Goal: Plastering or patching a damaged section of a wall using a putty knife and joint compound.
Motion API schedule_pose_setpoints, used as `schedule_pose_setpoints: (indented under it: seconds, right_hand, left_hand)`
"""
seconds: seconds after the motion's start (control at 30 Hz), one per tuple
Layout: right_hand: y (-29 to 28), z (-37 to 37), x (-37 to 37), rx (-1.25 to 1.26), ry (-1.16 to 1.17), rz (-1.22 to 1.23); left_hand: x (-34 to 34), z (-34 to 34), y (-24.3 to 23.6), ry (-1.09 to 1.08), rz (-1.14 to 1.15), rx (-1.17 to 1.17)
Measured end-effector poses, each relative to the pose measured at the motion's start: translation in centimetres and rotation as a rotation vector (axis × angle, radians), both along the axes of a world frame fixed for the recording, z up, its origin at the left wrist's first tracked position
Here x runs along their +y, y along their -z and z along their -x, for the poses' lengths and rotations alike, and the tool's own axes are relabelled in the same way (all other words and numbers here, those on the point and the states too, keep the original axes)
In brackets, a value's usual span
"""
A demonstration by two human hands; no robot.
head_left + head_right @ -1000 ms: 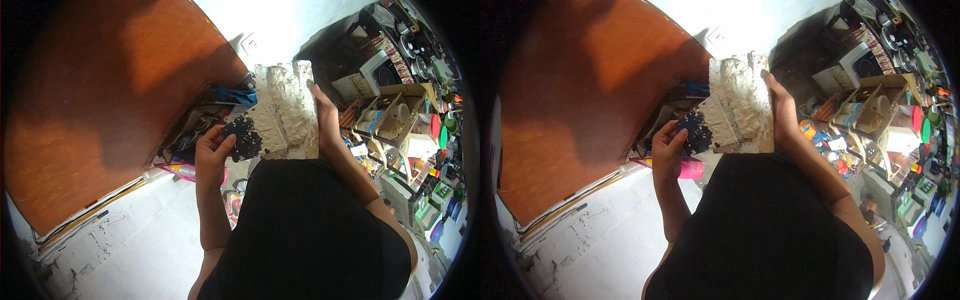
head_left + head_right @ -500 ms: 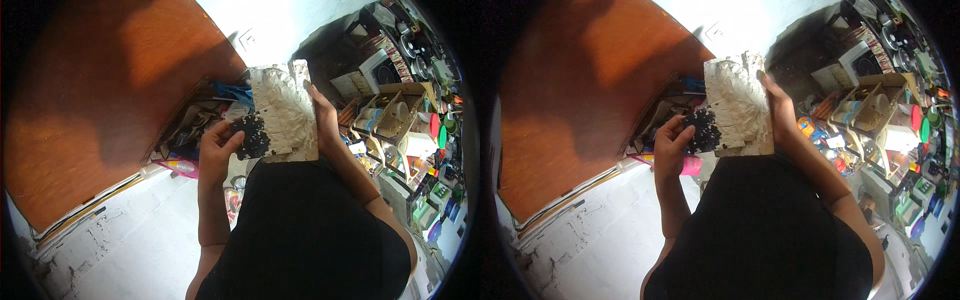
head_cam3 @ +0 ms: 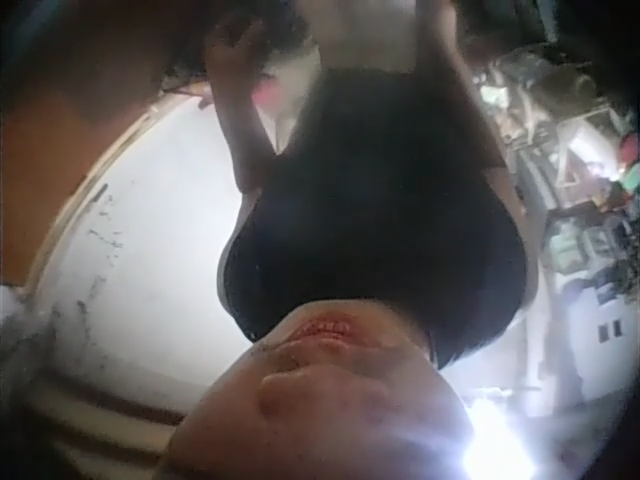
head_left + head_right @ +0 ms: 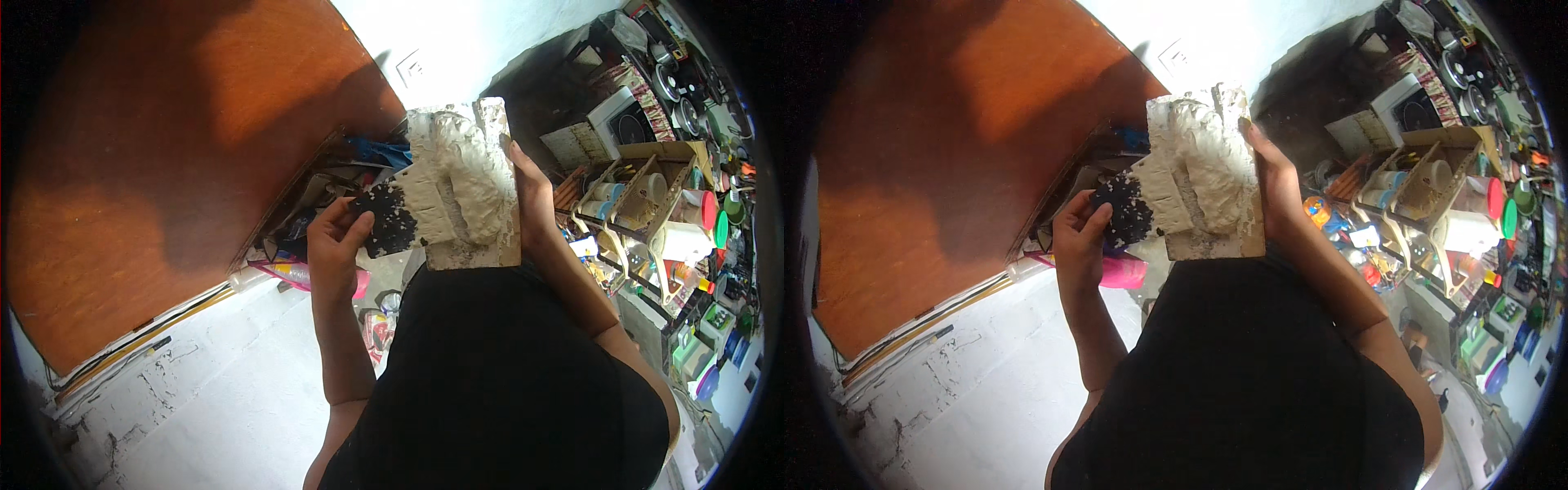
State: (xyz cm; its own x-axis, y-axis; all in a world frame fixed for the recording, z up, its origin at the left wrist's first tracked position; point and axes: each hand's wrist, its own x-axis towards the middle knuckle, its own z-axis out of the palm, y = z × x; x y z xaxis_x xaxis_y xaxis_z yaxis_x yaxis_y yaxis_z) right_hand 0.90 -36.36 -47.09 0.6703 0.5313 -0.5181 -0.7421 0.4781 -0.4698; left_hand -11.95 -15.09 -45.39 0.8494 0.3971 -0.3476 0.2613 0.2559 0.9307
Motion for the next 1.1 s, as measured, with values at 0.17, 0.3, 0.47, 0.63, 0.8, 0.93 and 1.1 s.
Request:
schedule_pose_setpoints:
  seconds: [0.17,0.3,0.47,0.63,0.8,0.93,1.1]
  right_hand:
    - [0.3,0.1,0.0,-0.015,-0.028,-0.016]
    - [0.1,0.4,0.1,0.032,-0.041,-0.021]
    - [0.2,0.3,-0.2,0.031,-0.095,-0.063]
    - [-0.3,0.3,-0.3,0.013,-0.074,-0.001]
    - [0.0,0.1,-0.6,0.029,-0.109,-0.065]
    - [0.3,0.1,-0.4,0.035,-0.101,-0.064]
    - [0.3,0.0,-0.5,0.012,-0.087,-0.069]
  left_hand:
    - [-0.8,-0.2,0.6,-0.013,-0.078,-0.029]
    - [0.2,-0.4,-0.3,-0.065,-0.135,-0.047]
    - [-0.3,-1.2,-0.3,0.075,-0.114,-0.07]
    - [0.9,-1.6,-0.8,0.0,-0.151,-0.021]
    - [0.5,-1.9,-0.6,-0.027,-0.158,-0.008]
    - [1.0,-1.9,-0.5,-0.037,-0.209,-0.011]
    - [0.8,-2.3,-1.1,0.048,-0.242,0.009]
